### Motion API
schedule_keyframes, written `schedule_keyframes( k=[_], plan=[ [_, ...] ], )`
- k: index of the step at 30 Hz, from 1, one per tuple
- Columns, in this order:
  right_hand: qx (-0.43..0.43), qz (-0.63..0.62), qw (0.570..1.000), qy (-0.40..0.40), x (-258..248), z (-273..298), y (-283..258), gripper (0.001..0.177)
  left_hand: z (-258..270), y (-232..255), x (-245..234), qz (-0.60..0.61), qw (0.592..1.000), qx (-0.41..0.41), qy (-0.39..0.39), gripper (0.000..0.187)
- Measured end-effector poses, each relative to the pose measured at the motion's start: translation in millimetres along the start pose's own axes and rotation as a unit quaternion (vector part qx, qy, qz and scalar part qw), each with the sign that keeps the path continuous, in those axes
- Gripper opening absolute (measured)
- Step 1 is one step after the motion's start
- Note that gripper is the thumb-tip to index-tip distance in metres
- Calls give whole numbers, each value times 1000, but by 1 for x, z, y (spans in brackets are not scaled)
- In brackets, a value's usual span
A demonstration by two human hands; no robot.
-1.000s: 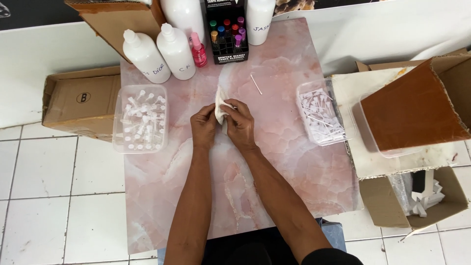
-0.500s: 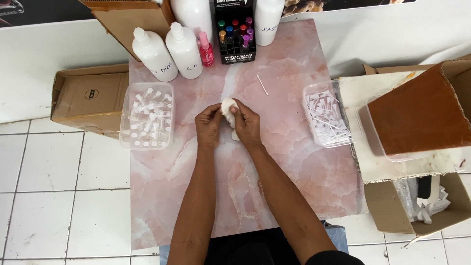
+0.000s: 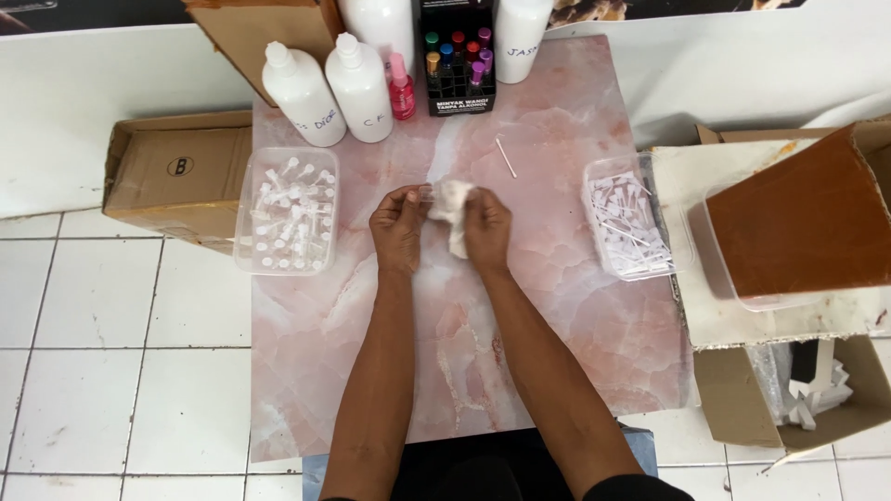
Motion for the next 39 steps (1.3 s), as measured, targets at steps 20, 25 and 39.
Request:
schedule_keyframes(
  k=[20, 25, 39],
  plan=[
    [88, -45, 994, 41, 1, 2, -27, 25, -3, -8, -4, 97, 993, -72, 16, 25],
    [76, -33, 996, 37, 2, 2, -27, 24, -1, 1, -1, 89, 995, -51, 1, 33],
    [68, -36, 996, 33, 4, 3, -30, 23, -6, -13, -6, 6, 999, 28, -20, 54]
  ],
)
Point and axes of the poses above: each hand's wrist, its own z-axis away from the middle knuckle, its own x-axis out of the palm, y = z × x, the point moved 5 cm from there along -z, towards the middle knuckle, and after that the axes turned 1 degree about x, right-handed, at the moved point
